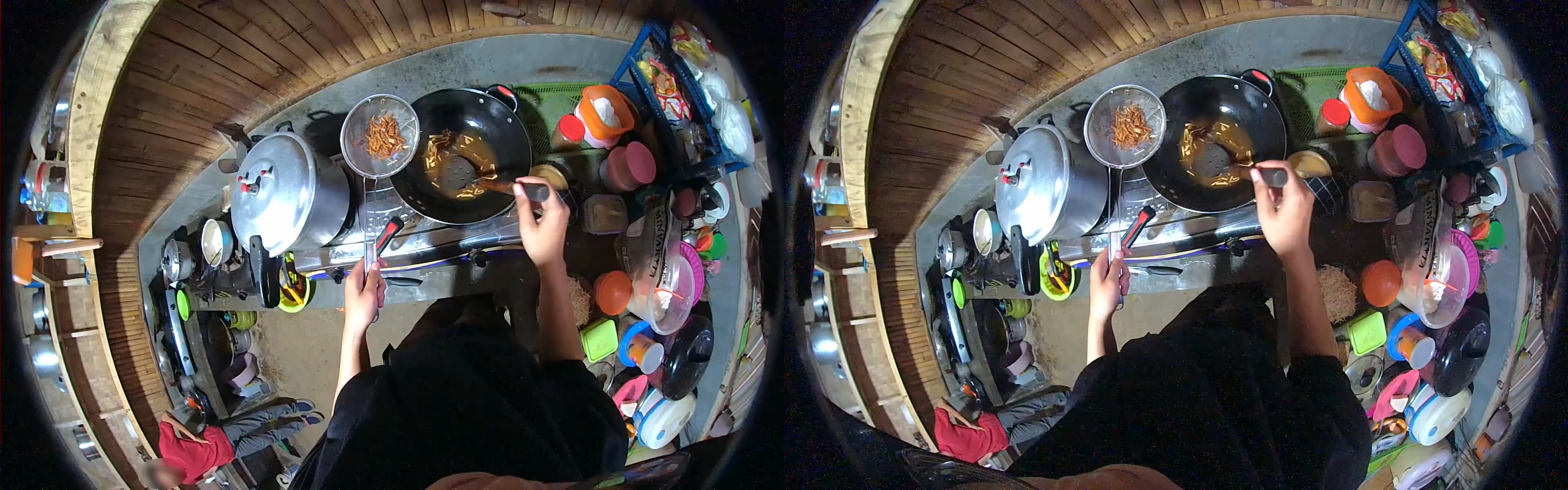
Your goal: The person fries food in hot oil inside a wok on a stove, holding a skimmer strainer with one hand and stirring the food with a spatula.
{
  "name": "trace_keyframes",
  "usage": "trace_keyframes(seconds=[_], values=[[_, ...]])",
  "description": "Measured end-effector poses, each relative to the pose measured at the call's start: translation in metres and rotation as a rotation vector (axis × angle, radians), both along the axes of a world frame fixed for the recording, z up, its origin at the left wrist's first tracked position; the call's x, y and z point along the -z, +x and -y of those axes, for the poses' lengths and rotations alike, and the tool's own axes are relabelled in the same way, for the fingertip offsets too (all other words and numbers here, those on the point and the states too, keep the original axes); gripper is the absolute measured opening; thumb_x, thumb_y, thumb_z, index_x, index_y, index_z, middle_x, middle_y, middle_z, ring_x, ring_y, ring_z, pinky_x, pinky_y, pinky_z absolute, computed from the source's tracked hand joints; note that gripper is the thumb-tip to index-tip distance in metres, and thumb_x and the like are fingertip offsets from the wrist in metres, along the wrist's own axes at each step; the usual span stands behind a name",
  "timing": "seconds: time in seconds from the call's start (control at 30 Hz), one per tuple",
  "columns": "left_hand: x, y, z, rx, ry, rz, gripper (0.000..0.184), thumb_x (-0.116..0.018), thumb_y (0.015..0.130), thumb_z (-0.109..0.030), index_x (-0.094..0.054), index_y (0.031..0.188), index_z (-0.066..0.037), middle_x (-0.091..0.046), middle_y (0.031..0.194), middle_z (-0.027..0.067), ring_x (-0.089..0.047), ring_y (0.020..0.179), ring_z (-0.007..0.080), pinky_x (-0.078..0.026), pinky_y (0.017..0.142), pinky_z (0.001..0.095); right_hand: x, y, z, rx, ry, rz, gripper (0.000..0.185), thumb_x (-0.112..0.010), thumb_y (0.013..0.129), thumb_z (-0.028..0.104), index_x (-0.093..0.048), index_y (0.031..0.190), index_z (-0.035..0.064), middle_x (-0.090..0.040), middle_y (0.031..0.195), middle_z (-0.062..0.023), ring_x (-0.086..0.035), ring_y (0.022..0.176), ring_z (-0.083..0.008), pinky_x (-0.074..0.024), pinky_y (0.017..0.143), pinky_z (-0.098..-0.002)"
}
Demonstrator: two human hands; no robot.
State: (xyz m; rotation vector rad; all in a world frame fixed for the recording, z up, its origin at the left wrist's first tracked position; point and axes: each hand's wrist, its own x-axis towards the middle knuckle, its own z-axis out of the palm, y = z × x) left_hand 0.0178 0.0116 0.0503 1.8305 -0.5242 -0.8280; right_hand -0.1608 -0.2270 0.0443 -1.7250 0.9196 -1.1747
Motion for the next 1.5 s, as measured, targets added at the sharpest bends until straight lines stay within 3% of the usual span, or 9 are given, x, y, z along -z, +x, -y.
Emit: trace_keyframes(seconds=[0.27, 0.47, 0.57, 0.8, 0.93, 1.2, 1.33, 1.37, 1.5], values=[[0.003, -0.002, 0.001, -0.017, 0.0, 0.023, 0.023, -0.042, 0.097, -0.022, -0.053, 0.093, -0.003, -0.037, 0.048, -0.0032, -0.033, 0.037, 0.0039, -0.024, 0.035, 0.0217, 0.009, 0.011, 0.021, 0.058, -0.215, -0.075, 0.014, -0.064, 0.083, 0.01, -0.06, 0.095, 0.004, -0.06, 0.07, -0.0071, -0.05, 0.053, -0.0119, -0.0408, 0.05, -0.0254], [0.0, -0.003, 0.003, 0.0, -0.01, 0.012, 0.022, -0.042, 0.097, -0.021, -0.053, 0.093, -0.003, -0.037, 0.049, -0.003, -0.032, 0.037, 0.004, -0.024, 0.035, 0.0217, 0.021, 0.008, 0.012, -0.073, 0.062, -0.049, 0.012, -0.064, 0.084, 0.012, -0.061, 0.092, 0.0055, -0.053, 0.062, -0.0023, -0.043, 0.052, -0.0079, -0.0363, 0.049, -0.0231], [0.0, -0.003, 0.001, -0.005, -0.02, 0.01, 0.022, -0.041, 0.097, -0.021, -0.053, 0.093, -0.002, -0.037, 0.049, -0.0031, -0.032, 0.037, 0.0039, -0.024, 0.035, 0.0216, -0.005, -0.007, 0.0, -0.044, -0.031, -0.069, 0.01, -0.063, 0.084, 0.012, -0.06, 0.089, 0.0029, -0.052, 0.062, -0.0016, -0.042, 0.052, -0.0072, -0.0356, 0.049, -0.023], [0.002, -0.006, 0.004, -0.003, -0.014, 0.002, 0.022, -0.042, 0.097, -0.021, -0.053, 0.093, -0.003, -0.036, 0.049, -0.0031, -0.032, 0.037, 0.004, -0.023, 0.035, 0.0216, 0.004, -0.008, 0.011, 0.019, -0.133, -0.022, 0.011, -0.063, 0.083, 0.01, -0.06, 0.091, 0.0017, -0.056, 0.069, -0.0047, -0.045, 0.053, -0.0094, -0.0384, 0.05, -0.0238], [0.006, -0.007, 0.004, 0.009, -0.026, 0.011, 0.023, -0.042, 0.097, -0.022, -0.053, 0.093, -0.003, -0.036, 0.049, -0.0034, -0.032, 0.037, 0.004, -0.024, 0.035, 0.0216, 0.022, 0.002, 0.006, -0.074, 0.013, -0.063, 0.014, -0.064, 0.083, 0.009, -0.06, 0.095, 0.0036, -0.057, 0.07, -0.0056, -0.047, 0.055, -0.0095, -0.04, 0.051, -0.0244], [0.006, -0.01, 0.0, -0.02, -0.02, -0.016, 0.024, -0.043, 0.097, -0.024, -0.053, 0.092, -0.003, -0.037, 0.049, -0.0032, -0.032, 0.037, 0.0039, -0.024, 0.035, 0.0214, -0.01, -0.021, -0.007, -0.075, -0.107, -0.056, 0.013, -0.064, 0.082, 0.009, -0.059, 0.091, 0.0008, -0.058, 0.072, -0.0053, -0.046, 0.053, -0.0091, -0.0383, 0.049, -0.0234], [0.006, -0.01, -0.004, -0.024, -0.014, -0.014, 0.023, -0.043, 0.097, -0.023, -0.053, 0.092, -0.003, -0.038, 0.05, -0.0032, -0.032, 0.037, 0.0038, -0.024, 0.035, 0.0211, -0.006, -0.024, 0.002, -0.016, -0.146, -0.112, 0.013, -0.064, 0.08, 0.007, -0.058, 0.09, 0.0021, -0.058, 0.075, -0.0073, -0.049, 0.052, -0.0133, -0.0387, 0.049, -0.0239], [0.007, -0.01, -0.006, -0.023, -0.01, -0.015, 0.023, -0.043, 0.097, -0.023, -0.053, 0.092, -0.003, -0.038, 0.05, -0.0032, -0.032, 0.037, 0.0038, -0.024, 0.035, 0.0211, -0.007, -0.021, 0.004, 0.006, -0.18, -0.16, 0.014, -0.064, 0.08, 0.007, -0.058, 0.091, 0.0021, -0.059, 0.078, -0.0091, -0.055, 0.059, -0.019, -0.0427, 0.053, -0.027], [0.01, -0.009, -0.008, -0.035, 0.017, -0.034, 0.023, -0.043, 0.097, -0.023, -0.053, 0.092, -0.004, -0.038, 0.049, -0.0032, -0.033, 0.037, 0.004, -0.025, 0.035, 0.0215, 0.014, 0.003, 0.017, 0.073, -0.364, -0.064, 0.015, -0.064, 0.081, 0.008, -0.057, 0.093, 0.0015, -0.06, 0.085, -0.0135, -0.06, 0.074, -0.0302, -0.0464, 0.063, -0.0344]])
